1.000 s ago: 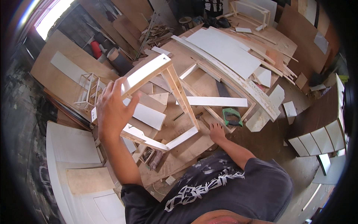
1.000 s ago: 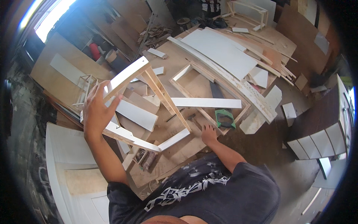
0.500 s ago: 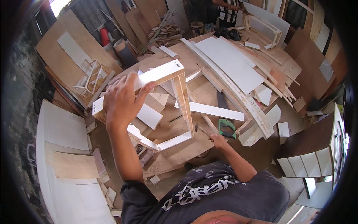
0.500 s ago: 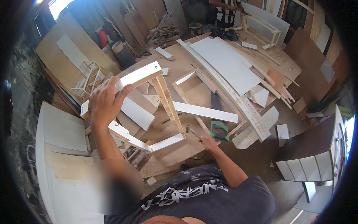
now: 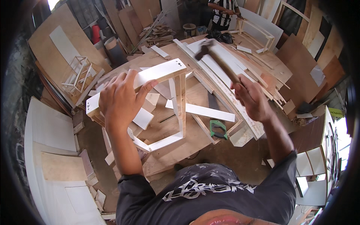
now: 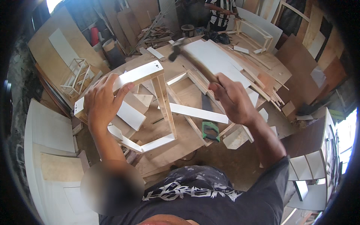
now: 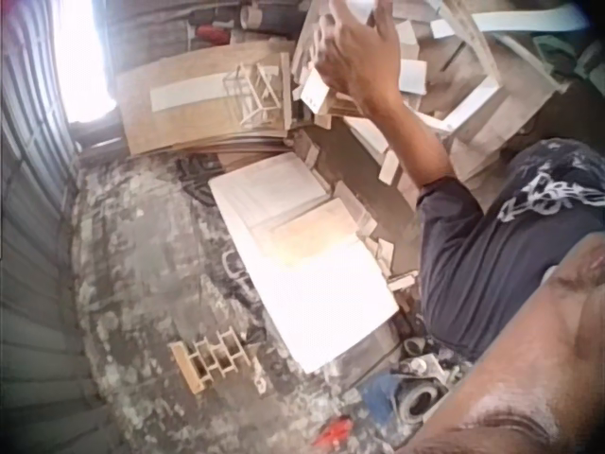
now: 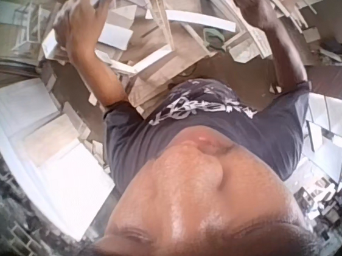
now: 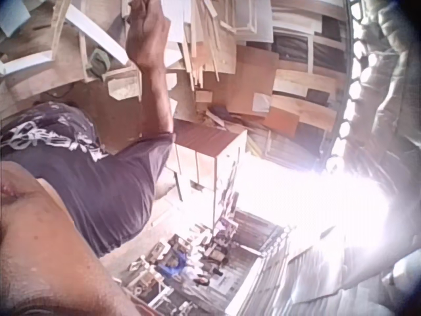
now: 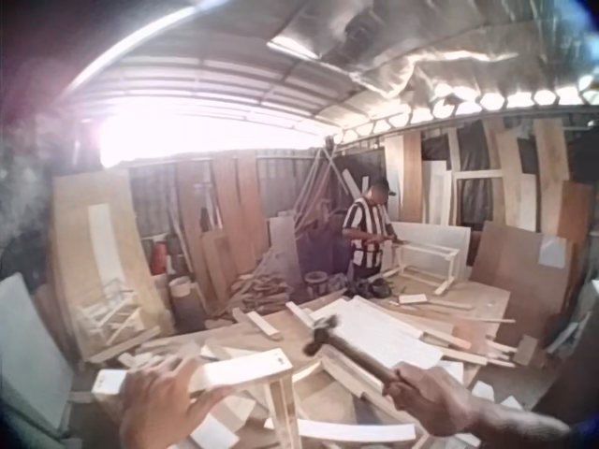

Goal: The person assembles a rectangular wooden frame by hand using a hammer to drive nails into joints. They position wooden boards together, secure them with nails, and turn the assembly to access different sides.

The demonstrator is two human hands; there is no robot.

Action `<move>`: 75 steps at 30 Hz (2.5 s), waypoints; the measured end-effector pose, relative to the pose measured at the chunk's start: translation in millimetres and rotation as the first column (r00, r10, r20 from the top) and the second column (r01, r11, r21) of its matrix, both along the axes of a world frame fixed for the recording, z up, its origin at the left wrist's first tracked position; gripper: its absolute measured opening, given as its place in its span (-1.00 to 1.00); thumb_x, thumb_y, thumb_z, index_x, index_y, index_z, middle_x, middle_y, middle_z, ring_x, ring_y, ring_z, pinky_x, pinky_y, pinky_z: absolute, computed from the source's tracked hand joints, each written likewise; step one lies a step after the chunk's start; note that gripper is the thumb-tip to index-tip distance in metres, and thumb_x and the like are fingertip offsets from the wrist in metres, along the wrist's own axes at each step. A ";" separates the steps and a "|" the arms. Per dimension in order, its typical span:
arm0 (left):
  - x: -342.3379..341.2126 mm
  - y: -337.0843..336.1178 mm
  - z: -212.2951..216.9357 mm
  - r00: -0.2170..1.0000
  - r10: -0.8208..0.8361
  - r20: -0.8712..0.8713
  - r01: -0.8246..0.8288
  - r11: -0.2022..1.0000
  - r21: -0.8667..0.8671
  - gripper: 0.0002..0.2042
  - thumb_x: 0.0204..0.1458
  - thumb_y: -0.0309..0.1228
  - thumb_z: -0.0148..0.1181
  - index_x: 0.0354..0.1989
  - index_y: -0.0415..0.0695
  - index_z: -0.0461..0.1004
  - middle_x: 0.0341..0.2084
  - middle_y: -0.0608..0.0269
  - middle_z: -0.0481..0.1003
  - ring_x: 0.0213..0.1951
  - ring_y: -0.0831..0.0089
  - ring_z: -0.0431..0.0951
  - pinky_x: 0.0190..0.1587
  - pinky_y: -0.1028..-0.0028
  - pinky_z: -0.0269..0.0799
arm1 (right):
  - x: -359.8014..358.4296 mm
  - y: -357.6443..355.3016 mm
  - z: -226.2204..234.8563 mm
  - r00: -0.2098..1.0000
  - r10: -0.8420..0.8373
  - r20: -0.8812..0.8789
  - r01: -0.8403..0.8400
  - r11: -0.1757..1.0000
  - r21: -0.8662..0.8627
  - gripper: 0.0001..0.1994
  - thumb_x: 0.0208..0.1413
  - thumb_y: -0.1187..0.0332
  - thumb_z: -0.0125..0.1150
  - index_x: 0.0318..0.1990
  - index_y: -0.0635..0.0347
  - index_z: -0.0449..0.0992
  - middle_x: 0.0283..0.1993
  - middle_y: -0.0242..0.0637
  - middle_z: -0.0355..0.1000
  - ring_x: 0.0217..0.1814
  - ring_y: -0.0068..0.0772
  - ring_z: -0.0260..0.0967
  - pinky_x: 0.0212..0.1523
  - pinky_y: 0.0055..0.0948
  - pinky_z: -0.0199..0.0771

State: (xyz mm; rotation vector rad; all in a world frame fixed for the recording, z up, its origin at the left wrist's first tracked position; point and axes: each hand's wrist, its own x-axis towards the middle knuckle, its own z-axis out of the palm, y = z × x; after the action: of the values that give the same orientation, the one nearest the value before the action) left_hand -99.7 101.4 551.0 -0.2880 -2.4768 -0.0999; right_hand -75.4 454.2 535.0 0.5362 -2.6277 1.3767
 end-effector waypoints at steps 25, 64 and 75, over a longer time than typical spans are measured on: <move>5.0 3.4 2.2 0.998 0.013 -0.063 -0.018 0.998 -0.068 -0.38 0.17 0.29 0.02 -0.22 -0.13 0.57 -0.38 0.11 0.58 -0.29 0.15 0.63 -0.22 0.20 0.47 | -12.7 -31.8 68.5 0.978 -0.026 -0.209 0.117 0.892 0.437 -0.59 0.44 0.08 -0.07 -0.19 0.32 0.45 -0.47 0.08 0.48 -0.45 0.08 0.43 -0.30 -0.01 0.38; 16.9 -104.4 -92.8 0.784 -0.429 -0.448 0.476 -0.046 0.878 -0.36 0.08 -0.29 0.39 0.26 -0.41 0.31 -0.01 0.01 0.55 -0.02 0.34 0.59 0.11 0.39 0.47 | -81.8 -138.9 20.2 0.958 0.001 -0.286 0.069 0.969 0.237 -0.45 0.42 -0.07 -0.07 0.02 0.34 0.52 -0.38 -0.21 0.46 -0.29 -0.46 0.32 -0.14 -0.39 0.36; 14.1 -103.0 -101.2 0.735 -0.448 -0.510 0.538 -0.074 0.840 -0.39 0.10 -0.42 0.40 0.27 -0.41 0.29 -0.03 0.07 0.55 -0.04 0.50 0.55 -0.03 0.53 0.48 | -82.8 -140.0 21.2 0.944 -0.049 -0.327 0.154 0.939 0.306 -0.54 0.42 0.00 -0.04 -0.07 0.28 0.53 -0.41 -0.15 0.46 -0.39 -0.36 0.31 -0.23 -0.34 0.35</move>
State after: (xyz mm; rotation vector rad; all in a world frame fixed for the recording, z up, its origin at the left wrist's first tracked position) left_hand -85.6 -1.6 449.9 -0.5687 -1.4947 -1.9495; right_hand -158.3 314.2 556.2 0.5890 -2.5800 0.7487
